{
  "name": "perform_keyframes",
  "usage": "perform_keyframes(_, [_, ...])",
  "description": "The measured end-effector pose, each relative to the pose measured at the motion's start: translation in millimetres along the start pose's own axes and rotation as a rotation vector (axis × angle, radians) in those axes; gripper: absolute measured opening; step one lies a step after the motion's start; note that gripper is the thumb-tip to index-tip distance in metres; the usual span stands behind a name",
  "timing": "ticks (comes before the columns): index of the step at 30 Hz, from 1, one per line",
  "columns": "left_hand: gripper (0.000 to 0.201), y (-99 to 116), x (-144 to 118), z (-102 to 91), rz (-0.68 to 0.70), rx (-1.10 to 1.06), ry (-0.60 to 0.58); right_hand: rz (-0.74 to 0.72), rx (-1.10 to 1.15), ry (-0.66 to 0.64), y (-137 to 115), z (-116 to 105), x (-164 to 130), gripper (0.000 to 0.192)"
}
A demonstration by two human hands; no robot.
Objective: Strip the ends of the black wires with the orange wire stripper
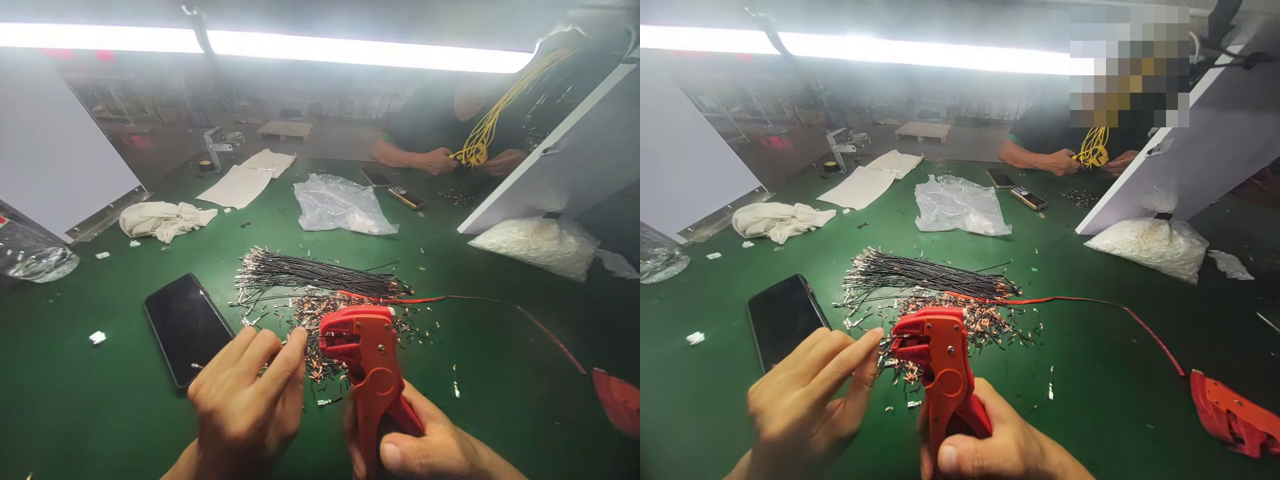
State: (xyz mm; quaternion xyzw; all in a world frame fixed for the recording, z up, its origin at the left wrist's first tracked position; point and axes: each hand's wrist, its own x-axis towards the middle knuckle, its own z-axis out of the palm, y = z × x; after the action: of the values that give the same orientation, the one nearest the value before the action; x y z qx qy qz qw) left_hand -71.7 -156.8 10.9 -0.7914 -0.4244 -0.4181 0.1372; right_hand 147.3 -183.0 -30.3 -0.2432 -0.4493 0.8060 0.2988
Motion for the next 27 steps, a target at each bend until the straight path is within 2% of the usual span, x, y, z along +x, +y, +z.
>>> perform_keyframes(7, [0.022, -2, 0, -1.3, 0.027, 0.045, -0.026, -0.06, 0.022, -0.064, -7, 6, 5, 0.035])
perform_keyframes(12, [0.022, 0, 3, -3.5, 0.067, 0.048, -0.032, -0.082, 0.044, 0.033, 3, 1, 1, 0.034])
perform_keyframes(16, [0.022, 0, 4, -4.5, 0.073, 0.046, -0.029, -0.047, -0.037, -0.032, 8, -7, -2, 0.039])
perform_keyframes(19, [0.021, 1, 4, -5.2, 0.071, 0.038, -0.023, -0.054, -0.055, -0.028, 4, -7, -2, 0.041])
perform_keyframes(23, [0.018, 1, 3, -3.8, 0.054, 0.011, -0.03, -0.053, -0.07, 0.002, 3, -4, -2, 0.041])
perform_keyframes(27, [0.017, 0, -1, -0.4, 0.001, -0.026, -0.039, -0.028, 0.03, 0.069, 11, -5, -2, 0.044])
